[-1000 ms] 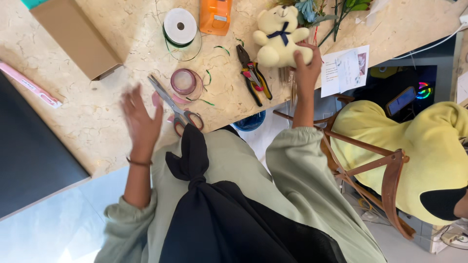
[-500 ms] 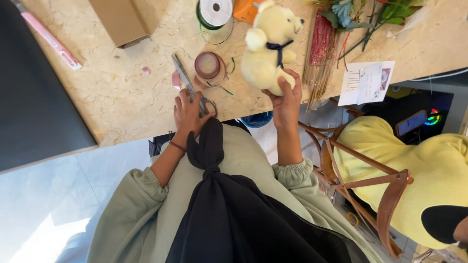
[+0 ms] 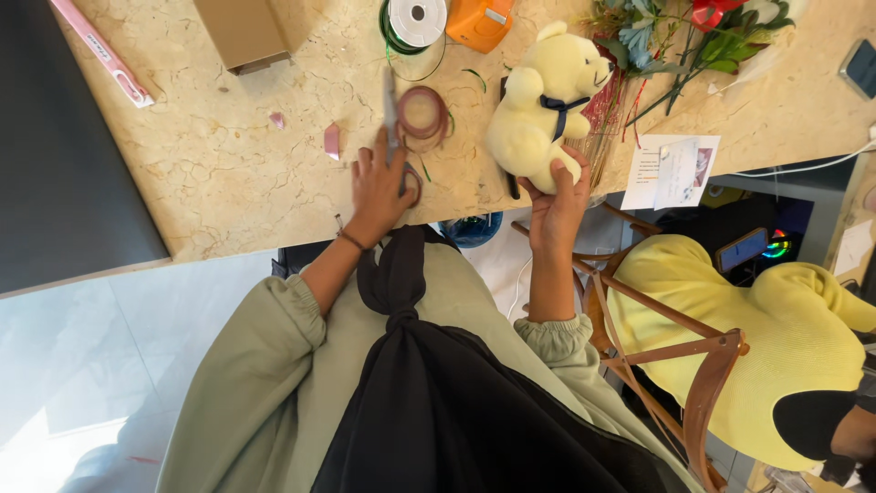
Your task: The person inserts a wooden stick into a stuffed teddy bear and secures it in place using clear tape. They wrap the tape around the bear's body multiple times to hold the stick firmly.
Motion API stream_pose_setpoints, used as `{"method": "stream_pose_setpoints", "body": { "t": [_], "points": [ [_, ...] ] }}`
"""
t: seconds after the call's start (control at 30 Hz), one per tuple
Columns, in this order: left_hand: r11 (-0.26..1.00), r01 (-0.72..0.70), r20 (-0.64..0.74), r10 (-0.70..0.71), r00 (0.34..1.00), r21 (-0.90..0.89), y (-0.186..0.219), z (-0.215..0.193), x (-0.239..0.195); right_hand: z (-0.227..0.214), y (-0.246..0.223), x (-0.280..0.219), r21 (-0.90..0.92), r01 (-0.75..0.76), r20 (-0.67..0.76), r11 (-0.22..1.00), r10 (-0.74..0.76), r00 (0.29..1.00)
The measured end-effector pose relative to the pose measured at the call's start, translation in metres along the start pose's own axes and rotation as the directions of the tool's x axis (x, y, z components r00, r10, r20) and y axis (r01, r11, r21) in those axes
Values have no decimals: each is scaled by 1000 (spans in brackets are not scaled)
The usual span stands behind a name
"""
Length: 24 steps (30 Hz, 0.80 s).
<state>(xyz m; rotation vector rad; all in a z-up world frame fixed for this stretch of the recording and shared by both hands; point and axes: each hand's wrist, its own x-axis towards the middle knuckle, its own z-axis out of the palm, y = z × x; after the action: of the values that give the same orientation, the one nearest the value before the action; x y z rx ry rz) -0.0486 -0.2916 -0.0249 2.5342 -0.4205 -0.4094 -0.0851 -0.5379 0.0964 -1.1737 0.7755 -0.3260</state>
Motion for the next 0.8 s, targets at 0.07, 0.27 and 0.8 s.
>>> {"method": "stream_pose_setpoints", "body": {
  "t": [0.07,0.27,0.8],
  "points": [
    [999,-26,31,27,999,-43,16,10,5,-6,-1,-3,-14,17,-7,1000,-17,1000],
    [980,-136,92,150,984,-145,58,52,29,-24,-2,-8,-40,53,-45,998,-55,997],
    [602,74,-350,-555,755,-795,-109,-91,-71,56,61,16,-597,560,560,574,-202,803]
  ]
}}
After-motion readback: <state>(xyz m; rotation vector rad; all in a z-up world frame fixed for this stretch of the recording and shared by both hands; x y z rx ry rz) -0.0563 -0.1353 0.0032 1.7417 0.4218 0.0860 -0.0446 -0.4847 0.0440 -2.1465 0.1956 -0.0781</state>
